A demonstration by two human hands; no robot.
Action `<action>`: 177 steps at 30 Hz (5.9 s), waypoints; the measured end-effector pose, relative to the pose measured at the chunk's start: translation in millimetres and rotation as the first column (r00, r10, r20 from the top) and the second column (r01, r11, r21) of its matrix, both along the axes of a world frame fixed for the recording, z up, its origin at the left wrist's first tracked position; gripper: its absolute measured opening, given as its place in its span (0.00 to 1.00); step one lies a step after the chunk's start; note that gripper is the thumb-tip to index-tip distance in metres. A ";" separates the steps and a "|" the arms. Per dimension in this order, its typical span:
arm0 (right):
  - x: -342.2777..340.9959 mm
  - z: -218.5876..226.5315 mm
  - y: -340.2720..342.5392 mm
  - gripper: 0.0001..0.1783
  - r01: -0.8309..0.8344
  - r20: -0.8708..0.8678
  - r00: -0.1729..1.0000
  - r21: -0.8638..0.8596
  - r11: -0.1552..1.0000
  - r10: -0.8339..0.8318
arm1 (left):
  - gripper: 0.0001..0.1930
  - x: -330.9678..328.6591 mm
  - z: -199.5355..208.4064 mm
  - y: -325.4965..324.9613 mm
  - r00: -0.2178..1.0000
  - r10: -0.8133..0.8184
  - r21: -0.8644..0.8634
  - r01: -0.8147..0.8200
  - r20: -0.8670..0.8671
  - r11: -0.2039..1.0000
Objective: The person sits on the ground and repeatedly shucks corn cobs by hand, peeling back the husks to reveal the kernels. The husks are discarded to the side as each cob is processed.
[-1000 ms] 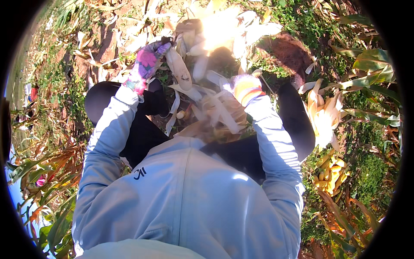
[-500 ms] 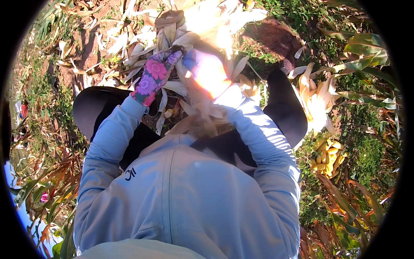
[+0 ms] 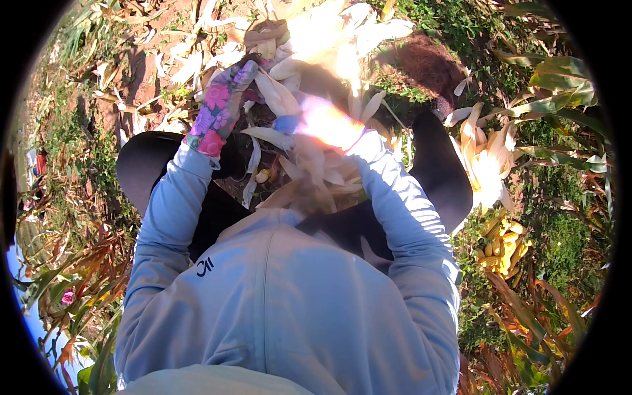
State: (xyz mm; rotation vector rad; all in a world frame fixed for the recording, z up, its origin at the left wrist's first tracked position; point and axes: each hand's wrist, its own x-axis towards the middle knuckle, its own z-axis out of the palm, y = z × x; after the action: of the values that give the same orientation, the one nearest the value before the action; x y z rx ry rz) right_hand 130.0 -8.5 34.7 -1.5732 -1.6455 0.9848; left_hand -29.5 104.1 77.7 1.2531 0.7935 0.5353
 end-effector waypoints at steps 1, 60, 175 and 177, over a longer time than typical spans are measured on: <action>-4.7 3.3 -0.2 0.28 0.037 -0.045 0.998 0.037 0.999 -0.035 | 0.19 -3.1 -10.3 3.8 0.999 0.017 -0.019 -0.016 0.047 1.000; 11.8 23.5 6.2 0.06 0.389 -0.057 0.920 0.245 0.888 -0.388 | 0.16 23.5 -30.1 -28.6 0.997 0.047 0.105 -0.054 0.068 0.993; -30.9 -2.5 -18.3 0.15 0.173 -0.346 0.924 -0.008 0.985 -0.165 | 0.29 10.5 -52.4 9.0 0.901 0.299 -0.521 -0.099 0.316 0.848; -41.0 -4.5 -20.6 0.17 0.149 -0.033 0.988 0.041 0.988 -0.148 | 0.28 8.9 -71.2 3.7 0.937 0.303 -0.483 -0.187 0.173 0.855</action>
State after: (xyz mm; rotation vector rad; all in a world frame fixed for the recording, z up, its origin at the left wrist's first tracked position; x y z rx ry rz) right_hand 89.1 -29.2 30.2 -1.6187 -1.4958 0.8856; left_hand -20.5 107.8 6.4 0.6315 0.8181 0.6494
